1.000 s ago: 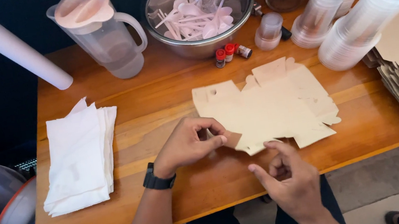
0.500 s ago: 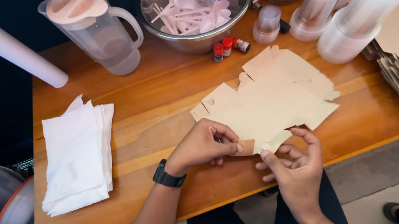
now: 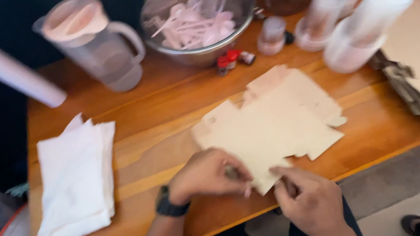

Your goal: The person assembles flat cardboard takeout boxes by folding and interlocking the flaps. They complete one box and set it aside, then begin assembling a second box.

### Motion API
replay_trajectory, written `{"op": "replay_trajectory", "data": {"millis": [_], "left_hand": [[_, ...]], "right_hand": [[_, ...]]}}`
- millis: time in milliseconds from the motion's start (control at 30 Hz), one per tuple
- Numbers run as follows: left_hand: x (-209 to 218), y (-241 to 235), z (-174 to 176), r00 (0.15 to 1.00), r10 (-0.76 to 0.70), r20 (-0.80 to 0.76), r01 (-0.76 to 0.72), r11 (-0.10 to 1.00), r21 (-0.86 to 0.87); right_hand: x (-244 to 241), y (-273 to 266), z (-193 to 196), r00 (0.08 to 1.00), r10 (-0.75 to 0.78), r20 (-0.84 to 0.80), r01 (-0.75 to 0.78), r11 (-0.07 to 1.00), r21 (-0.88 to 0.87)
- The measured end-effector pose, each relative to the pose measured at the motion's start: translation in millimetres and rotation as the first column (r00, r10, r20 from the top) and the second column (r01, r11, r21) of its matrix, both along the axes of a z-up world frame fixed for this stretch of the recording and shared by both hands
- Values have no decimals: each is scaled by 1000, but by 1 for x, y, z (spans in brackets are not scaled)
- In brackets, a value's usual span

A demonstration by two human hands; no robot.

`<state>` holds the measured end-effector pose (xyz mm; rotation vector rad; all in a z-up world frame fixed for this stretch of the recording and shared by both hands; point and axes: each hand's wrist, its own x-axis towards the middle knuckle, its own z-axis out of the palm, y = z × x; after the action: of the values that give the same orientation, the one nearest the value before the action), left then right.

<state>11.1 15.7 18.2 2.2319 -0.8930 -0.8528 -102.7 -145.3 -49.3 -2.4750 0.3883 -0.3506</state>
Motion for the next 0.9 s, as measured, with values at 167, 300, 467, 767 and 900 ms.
{"op": "replay_trajectory", "data": {"millis": [167,300,467,767,900], "left_hand": [[-8,-3,-7,995,-85,45,71,964,255],[-25,-21,-25,910,-155,384,51,962,269],[-29,-25,-36,782,-206,589,221,974,47],[-37,-14,33,563,273,780,377,755,-536],[-37,-7,14,723,375,581,258,634,-729]], "right_hand": [[1,-20,10,980,198,27,-188,961,-205],[17,-42,22,863,411,293,-271,867,-418],[19,-60,12,816,542,200,-445,810,-383],[-26,-99,40,724,443,529,-194,867,-460],[-66,-199,42,911,266,314,-236,963,-131]]}}
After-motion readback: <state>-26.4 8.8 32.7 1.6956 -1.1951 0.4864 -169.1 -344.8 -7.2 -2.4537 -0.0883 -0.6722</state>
